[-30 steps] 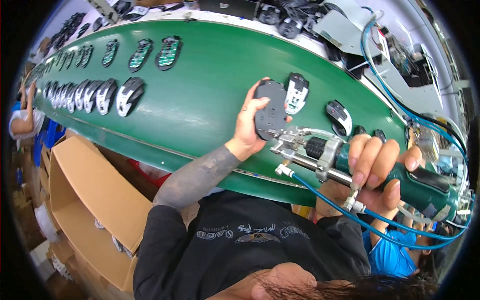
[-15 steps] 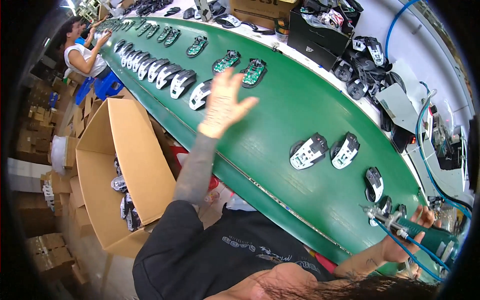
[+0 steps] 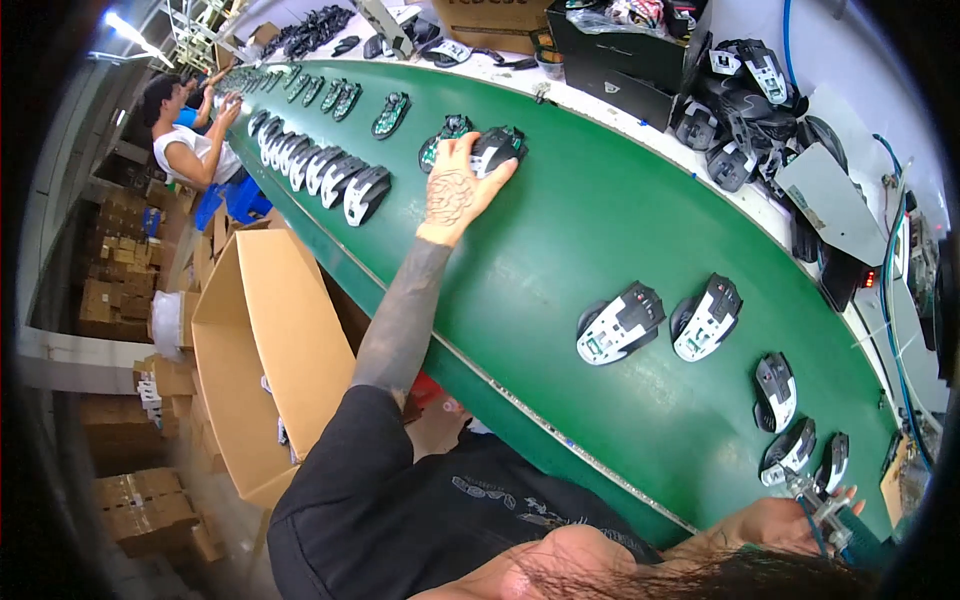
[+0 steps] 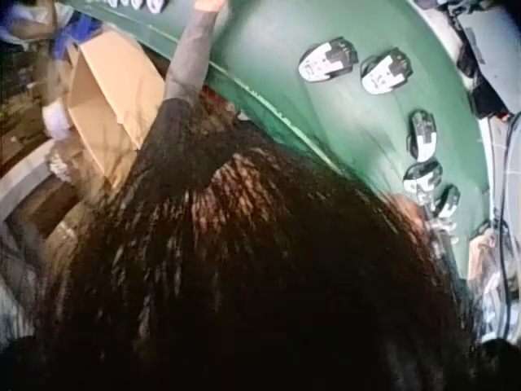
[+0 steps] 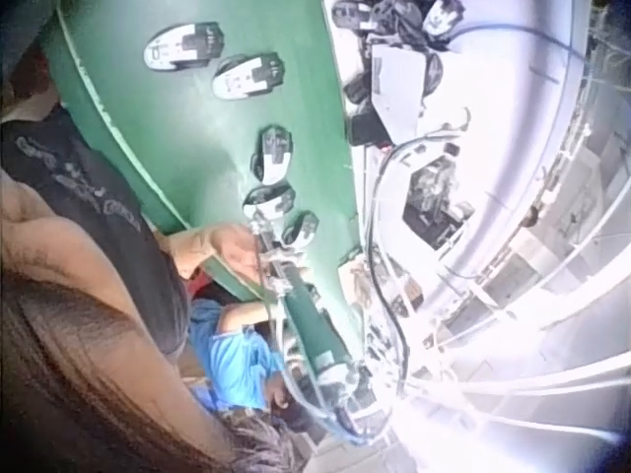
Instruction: The person places mouse shells onto mouse circuit boards on a conveyor belt, then picks up the mice and fastens screws into their undersides using a pneumatic screwdriver.
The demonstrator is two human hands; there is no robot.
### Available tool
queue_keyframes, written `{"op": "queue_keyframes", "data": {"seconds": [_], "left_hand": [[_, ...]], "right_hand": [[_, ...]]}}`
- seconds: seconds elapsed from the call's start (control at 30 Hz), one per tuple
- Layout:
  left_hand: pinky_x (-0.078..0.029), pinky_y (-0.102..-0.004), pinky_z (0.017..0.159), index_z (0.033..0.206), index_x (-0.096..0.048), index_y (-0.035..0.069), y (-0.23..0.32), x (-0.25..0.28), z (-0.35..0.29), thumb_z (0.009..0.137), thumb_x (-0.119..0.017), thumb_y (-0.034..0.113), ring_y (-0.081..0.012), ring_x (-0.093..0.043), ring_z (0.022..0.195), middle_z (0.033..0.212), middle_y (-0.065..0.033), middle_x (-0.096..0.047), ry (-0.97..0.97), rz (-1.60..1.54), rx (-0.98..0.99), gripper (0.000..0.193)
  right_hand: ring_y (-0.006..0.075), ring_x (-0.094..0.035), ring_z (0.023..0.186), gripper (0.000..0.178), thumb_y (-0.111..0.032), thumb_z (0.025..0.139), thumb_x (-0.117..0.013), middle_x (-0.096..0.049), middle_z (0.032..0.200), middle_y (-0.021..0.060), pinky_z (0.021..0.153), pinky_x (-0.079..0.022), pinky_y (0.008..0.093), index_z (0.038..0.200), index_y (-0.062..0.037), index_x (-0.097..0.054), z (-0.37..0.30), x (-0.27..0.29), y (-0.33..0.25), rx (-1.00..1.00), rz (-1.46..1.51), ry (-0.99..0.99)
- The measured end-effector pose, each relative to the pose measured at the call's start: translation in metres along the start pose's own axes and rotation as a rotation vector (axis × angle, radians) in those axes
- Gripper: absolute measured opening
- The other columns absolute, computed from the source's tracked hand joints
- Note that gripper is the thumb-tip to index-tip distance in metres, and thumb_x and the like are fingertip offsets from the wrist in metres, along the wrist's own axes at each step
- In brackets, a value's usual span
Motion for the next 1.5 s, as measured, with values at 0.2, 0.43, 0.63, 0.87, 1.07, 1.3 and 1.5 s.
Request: {"op": "queue_keyframes", "data": {"seconds": [0.2, 0.43, 0.63, 0.87, 1.07, 1.3, 1.5], "left_hand": [[-0.046, -0.0415, 0.086, 0.125, -0.051, 0.003, -0.005, -0.040, 0.013, 0.071, -0.072, 0.047, -0.0352, -0.055, 0.101, 0.110, -0.0203, -0.054, -0.067, 0.074, 0.024, 0.073], [-0.042, -0.0395, 0.095, 0.130, -0.047, 0.002, -0.013, -0.041, 0.021, 0.069, -0.077, 0.041, -0.0331, -0.054, 0.110, 0.117, -0.0218, -0.055, -0.238, -0.017, -0.018, 0.078], [-0.042, -0.0391, 0.096, 0.130, -0.048, 0.003, -0.022, -0.031, 0.015, 0.068, -0.078, 0.037, -0.0322, -0.054, 0.112, 0.119, -0.0207, -0.056, -0.247, -0.092, -0.012, 0.076], [-0.042, -0.0412, 0.095, 0.130, -0.047, 0.003, -0.017, -0.042, 0.018, 0.072, -0.072, 0.043, -0.0354, -0.053, 0.109, 0.117, -0.0221, -0.053, -0.295, 0.068, -0.124, 0.074], [-0.045, -0.0427, 0.091, 0.128, -0.047, 0.003, -0.015, -0.032, 0.005, 0.073, -0.071, 0.042, -0.0373, -0.053, 0.104, 0.112, -0.0229, -0.053, -0.249, 0.111, -0.209, 0.072], [-0.046, -0.0429, 0.087, 0.126, -0.046, 0.001, 0.011, -0.008, -0.024, 0.072, -0.072, 0.039, -0.0371, -0.055, 0.099, 0.108, -0.0218, -0.053, -0.381, 0.129, -0.140, 0.071], [-0.042, -0.0442, 0.093, 0.125, -0.043, -0.005, 0.003, -0.026, -0.036, 0.077, -0.070, 0.042, -0.0377, -0.050, 0.107, 0.117, -0.0232, -0.049, -0.205, 0.132, -0.285, 0.072]], "right_hand": [[0.0401, -0.045, 0.123, 0.065, -0.039, 0.094, -0.042, -0.040, 0.133, 0.0325, 0.103, -0.039, 0.0465, 0.136, 0.0079, -0.026, -0.020, -0.002, 0.033, -0.213, -0.104, -0.033], [0.0390, -0.046, 0.123, 0.066, -0.040, 0.094, -0.042, -0.041, 0.132, 0.0316, 0.103, -0.040, 0.0455, 0.137, 0.0071, -0.027, -0.029, -0.001, 0.045, -0.316, -0.157, -0.045], [0.0381, -0.046, 0.122, 0.066, -0.041, 0.094, -0.042, -0.042, 0.132, 0.0309, 0.102, -0.041, 0.0446, 0.137, 0.0065, -0.027, -0.036, 0.002, 0.039, -0.360, -0.189, -0.044], [0.0370, -0.046, 0.122, 0.067, -0.043, 0.094, -0.043, -0.042, 0.132, 0.0300, 0.102, -0.041, 0.0436, 0.138, 0.0057, -0.027, -0.039, 0.004, 0.027, -0.387, -0.197, -0.079], [0.0361, -0.047, 0.122, 0.068, -0.044, 0.094, -0.043, -0.043, 0.132, 0.0292, 0.101, -0.042, 0.0428, 0.138, 0.0051, -0.027, -0.037, 0.006, 0.025, -0.429, -0.199, -0.093], [0.0350, -0.047, 0.122, 0.069, -0.045, 0.094, -0.043, -0.044, 0.131, 0.0284, 0.100, -0.043, 0.0418, 0.139, 0.0043, -0.027, -0.030, 0.014, 0.017, -0.476, -0.246, -0.107], [0.0341, -0.047, 0.122, 0.070, -0.046, 0.094, -0.043, -0.045, 0.131, 0.0276, 0.100, -0.043, 0.0409, 0.140, 0.0037, -0.027, -0.023, 0.014, 0.019, -0.533, -0.251, -0.137]]}}
Point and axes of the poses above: each hand's wrist, its own z-axis towards the middle knuckle, its own x-axis out of the back of the hand, y = z × x, the point moved 5 cm from there along z, towards the middle knuckle
